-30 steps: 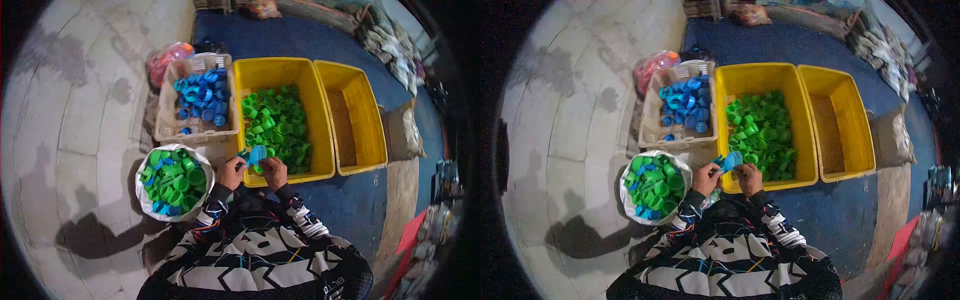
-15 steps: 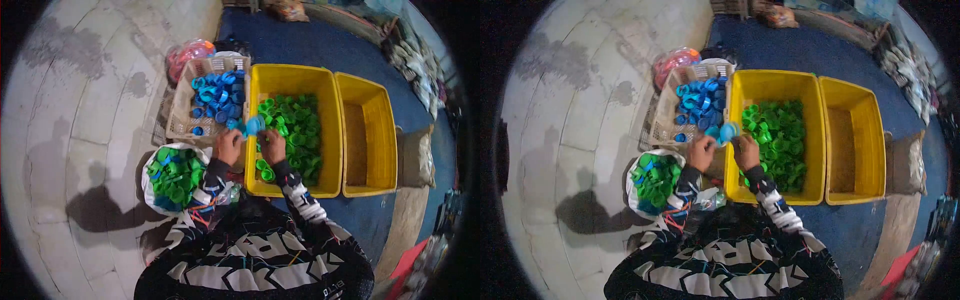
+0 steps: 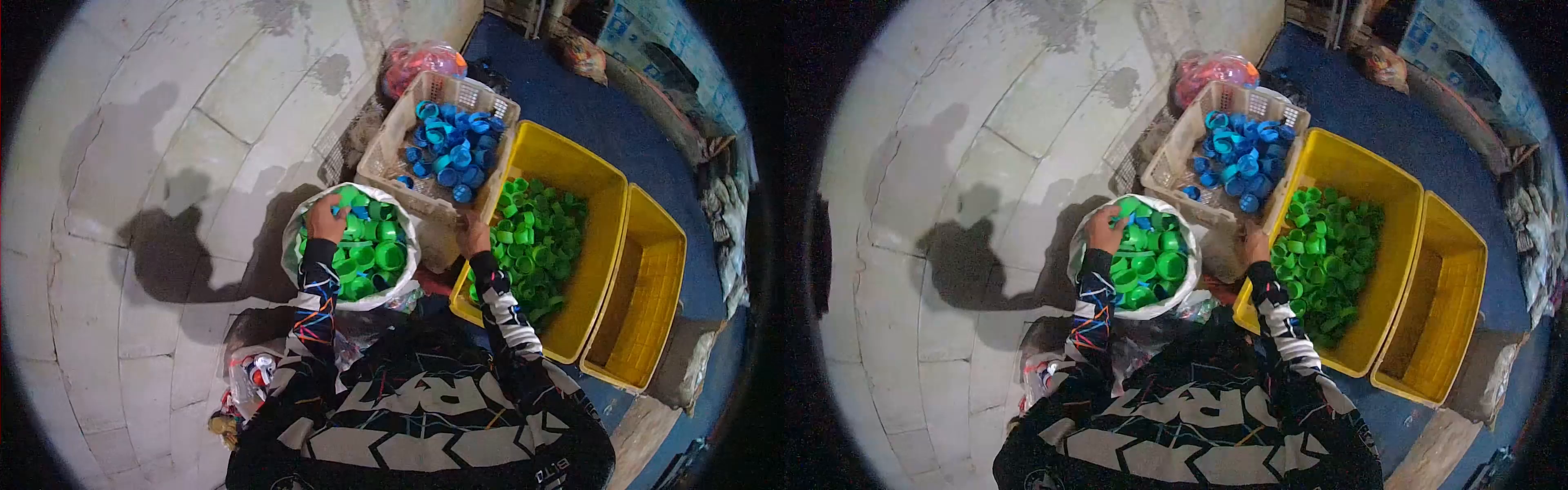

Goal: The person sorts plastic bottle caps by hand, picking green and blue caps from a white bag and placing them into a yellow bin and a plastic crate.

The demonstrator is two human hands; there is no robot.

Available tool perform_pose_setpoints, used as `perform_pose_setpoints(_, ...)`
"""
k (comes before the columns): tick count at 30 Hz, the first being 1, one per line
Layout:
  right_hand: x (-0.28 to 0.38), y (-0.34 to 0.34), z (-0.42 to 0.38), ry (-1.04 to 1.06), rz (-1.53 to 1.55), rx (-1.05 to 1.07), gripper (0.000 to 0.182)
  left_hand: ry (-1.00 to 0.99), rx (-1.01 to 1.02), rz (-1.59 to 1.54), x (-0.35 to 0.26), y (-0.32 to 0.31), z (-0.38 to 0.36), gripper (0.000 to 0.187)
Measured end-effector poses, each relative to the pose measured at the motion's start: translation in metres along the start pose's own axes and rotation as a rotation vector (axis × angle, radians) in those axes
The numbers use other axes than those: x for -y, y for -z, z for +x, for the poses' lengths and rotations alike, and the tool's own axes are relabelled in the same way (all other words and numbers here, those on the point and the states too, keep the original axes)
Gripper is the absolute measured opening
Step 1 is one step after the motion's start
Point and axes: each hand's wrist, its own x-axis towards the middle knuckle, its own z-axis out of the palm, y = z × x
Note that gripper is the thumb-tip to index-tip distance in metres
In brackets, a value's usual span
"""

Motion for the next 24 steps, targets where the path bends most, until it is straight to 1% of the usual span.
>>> perform_pose_setpoints(1,-0.004,-0.017,-0.009,0.092,0.020,-0.052,0.032,0.048,0.008,-0.008,0.013,0.004,-0.006,0.024)
perform_pose_setpoints(2,-0.012,-0.037,-0.017,0.045,-0.145,0.029,0.031,0.044,-0.016,0.079,0.003,0.016,-0.013,0.022)
perform_pose_setpoints(3,-0.001,-0.044,-0.027,0.062,-0.123,0.045,0.032,-0.027,-0.035,0.145,0.006,0.021,-0.015,0.022)
perform_pose_setpoints(5,0.040,-0.049,-0.042,0.096,-0.085,0.066,0.034,-0.179,-0.072,0.271,0.011,0.026,-0.012,0.021)
perform_pose_setpoints(6,0.060,-0.048,-0.051,0.110,-0.056,0.094,0.032,-0.168,-0.059,0.239,0.010,0.032,-0.010,0.021)
perform_pose_setpoints(9,0.103,-0.045,-0.077,0.127,0.011,0.179,0.029,-0.260,0.000,0.286,-0.011,0.043,0.004,0.024)
perform_pose_setpoints(10,0.113,-0.044,-0.085,0.123,0.010,0.203,0.028,-0.371,0.056,0.326,-0.008,0.042,0.010,0.030)
perform_pose_setpoints(11,0.122,-0.043,-0.091,0.116,0.008,0.226,0.027,-0.462,0.135,0.383,-0.007,0.041,0.015,0.030)
perform_pose_setpoints(12,0.129,-0.043,-0.095,0.154,0.006,0.236,0.024,-0.553,0.213,0.440,-0.006,0.039,0.019,0.030)
perform_pose_setpoints(13,0.133,-0.044,-0.099,0.130,0.017,0.243,0.024,-0.643,0.290,0.494,-0.006,0.037,0.023,0.030)
perform_pose_setpoints(14,0.137,-0.044,-0.103,0.105,0.028,0.253,0.024,-0.731,0.289,0.487,-0.001,0.030,0.028,0.028)
perform_pose_setpoints(17,0.147,-0.040,-0.109,0.075,0.016,0.257,0.024,-0.869,0.459,0.643,-0.005,0.027,0.032,0.034)
perform_pose_setpoints(18,0.149,-0.039,-0.110,0.077,0.005,0.256,0.024,-0.943,0.513,0.668,-0.004,0.027,0.036,0.029)
perform_pose_setpoints(21,0.149,-0.041,-0.110,0.025,-0.011,0.248,0.025,-0.874,0.501,0.666,0.009,0.021,0.055,0.014)
perform_pose_setpoints(22,0.150,-0.040,-0.111,0.017,-0.011,0.254,0.026,-0.997,0.324,0.638,0.010,0.024,0.061,0.013)
perform_pose_setpoints(23,0.151,-0.040,-0.109,0.010,-0.009,0.258,0.026,-0.837,0.389,0.596,0.014,0.027,0.064,0.013)
perform_pose_setpoints(24,0.153,-0.039,-0.107,0.004,-0.007,0.264,0.027,-0.674,0.452,0.553,0.002,0.042,0.066,0.012)
